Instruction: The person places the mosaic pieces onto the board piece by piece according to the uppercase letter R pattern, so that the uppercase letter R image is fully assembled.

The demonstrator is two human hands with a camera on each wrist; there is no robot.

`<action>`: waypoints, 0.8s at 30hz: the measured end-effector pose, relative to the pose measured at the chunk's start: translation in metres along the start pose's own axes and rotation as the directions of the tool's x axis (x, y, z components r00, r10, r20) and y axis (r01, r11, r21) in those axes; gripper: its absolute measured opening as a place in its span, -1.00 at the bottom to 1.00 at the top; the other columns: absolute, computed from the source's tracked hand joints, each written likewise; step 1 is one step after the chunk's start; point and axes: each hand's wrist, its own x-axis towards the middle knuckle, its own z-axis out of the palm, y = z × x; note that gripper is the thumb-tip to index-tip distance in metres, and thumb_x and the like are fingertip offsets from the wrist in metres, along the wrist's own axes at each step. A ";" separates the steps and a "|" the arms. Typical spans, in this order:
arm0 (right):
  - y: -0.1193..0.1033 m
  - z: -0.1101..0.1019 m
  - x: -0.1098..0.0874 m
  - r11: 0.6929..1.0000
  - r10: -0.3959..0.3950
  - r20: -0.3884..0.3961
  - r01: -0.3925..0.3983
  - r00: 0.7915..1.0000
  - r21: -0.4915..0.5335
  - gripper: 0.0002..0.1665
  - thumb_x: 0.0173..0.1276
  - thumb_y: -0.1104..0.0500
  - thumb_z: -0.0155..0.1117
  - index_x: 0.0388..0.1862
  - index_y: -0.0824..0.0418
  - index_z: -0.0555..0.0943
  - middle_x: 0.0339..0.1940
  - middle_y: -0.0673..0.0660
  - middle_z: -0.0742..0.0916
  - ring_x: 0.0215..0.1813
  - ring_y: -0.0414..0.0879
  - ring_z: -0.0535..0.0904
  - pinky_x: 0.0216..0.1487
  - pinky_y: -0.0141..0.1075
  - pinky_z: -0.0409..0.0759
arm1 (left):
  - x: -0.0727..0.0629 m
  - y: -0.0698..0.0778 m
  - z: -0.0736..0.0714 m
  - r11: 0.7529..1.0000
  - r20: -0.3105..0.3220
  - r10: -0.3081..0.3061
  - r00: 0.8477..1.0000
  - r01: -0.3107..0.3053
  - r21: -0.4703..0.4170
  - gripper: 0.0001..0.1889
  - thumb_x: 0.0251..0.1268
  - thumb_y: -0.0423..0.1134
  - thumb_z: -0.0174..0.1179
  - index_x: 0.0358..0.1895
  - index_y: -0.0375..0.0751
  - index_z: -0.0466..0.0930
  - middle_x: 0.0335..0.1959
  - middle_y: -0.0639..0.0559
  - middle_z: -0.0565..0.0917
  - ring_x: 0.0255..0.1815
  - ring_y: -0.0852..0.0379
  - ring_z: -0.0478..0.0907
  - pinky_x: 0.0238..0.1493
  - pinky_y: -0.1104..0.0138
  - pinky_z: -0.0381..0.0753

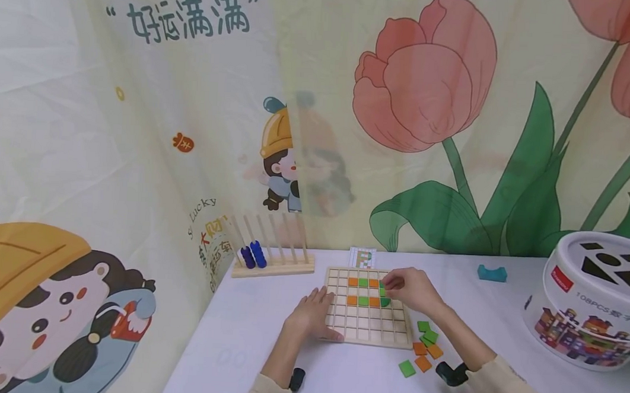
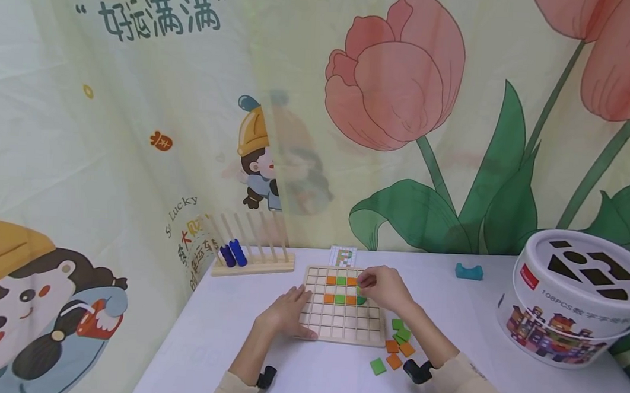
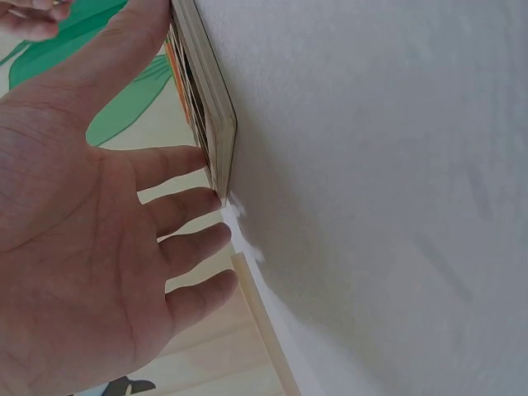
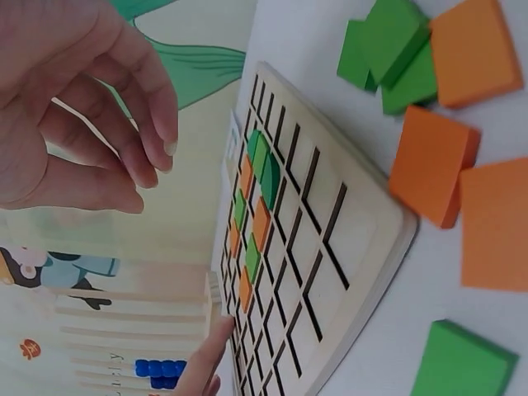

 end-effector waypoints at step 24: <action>0.027 -0.024 -0.065 0.930 0.311 0.184 -0.259 0.932 -0.261 -0.68 0.04 0.24 0.70 -0.31 0.18 0.69 -0.39 0.04 0.64 -0.29 -0.06 0.51 -0.24 -0.20 0.66 | -0.002 0.003 -0.004 0.999 0.005 -0.013 1.000 0.013 0.033 0.15 -0.03 0.28 0.58 0.59 -0.24 0.29 0.65 -0.21 0.22 0.68 -0.19 0.09 0.62 -0.08 0.18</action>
